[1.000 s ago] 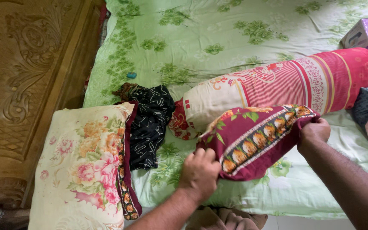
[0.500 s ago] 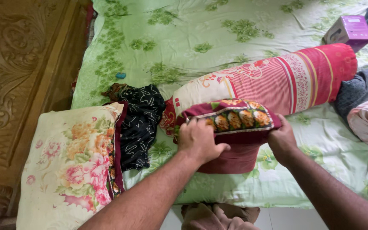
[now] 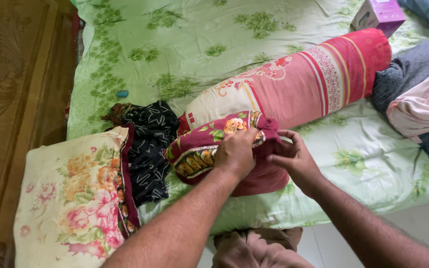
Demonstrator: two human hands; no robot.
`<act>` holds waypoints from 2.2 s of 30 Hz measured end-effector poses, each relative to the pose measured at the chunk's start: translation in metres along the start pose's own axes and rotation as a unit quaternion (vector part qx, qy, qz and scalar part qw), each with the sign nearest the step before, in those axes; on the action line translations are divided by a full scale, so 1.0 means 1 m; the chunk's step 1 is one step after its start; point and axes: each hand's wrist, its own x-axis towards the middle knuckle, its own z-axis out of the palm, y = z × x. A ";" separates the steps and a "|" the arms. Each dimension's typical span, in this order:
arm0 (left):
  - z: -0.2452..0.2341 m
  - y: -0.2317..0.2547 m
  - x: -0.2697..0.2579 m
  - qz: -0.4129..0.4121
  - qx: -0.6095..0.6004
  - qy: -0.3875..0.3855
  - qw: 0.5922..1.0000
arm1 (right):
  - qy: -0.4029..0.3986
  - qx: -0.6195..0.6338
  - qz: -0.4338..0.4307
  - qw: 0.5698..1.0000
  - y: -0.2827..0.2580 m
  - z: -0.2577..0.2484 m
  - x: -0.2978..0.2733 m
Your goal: The person puts a floral pillowcase onto a blue pillow and then a maroon pillowcase onto a red pillow. They manipulate the fabric to cover the pillows completely and smooth the surfaces.
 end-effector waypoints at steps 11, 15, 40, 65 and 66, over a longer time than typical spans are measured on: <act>-0.023 -0.028 0.011 -0.116 -0.126 -0.080 0.982 | -0.026 -0.472 0.083 0.877 -0.003 0.011 0.011; -0.033 -0.036 0.036 -0.262 -0.259 0.037 0.929 | -0.012 -0.496 0.026 0.868 -0.006 0.018 0.013; 0.002 0.027 -0.044 0.017 -0.138 -0.009 0.990 | -0.166 0.333 -0.047 0.927 0.184 0.020 0.049; -0.017 0.013 -0.028 -0.114 -0.229 -0.012 0.967 | -0.015 0.362 0.094 0.927 0.122 0.040 0.055; -0.014 0.020 -0.030 -0.079 -0.218 0.000 0.973 | -0.030 0.386 0.087 0.918 0.132 0.039 0.055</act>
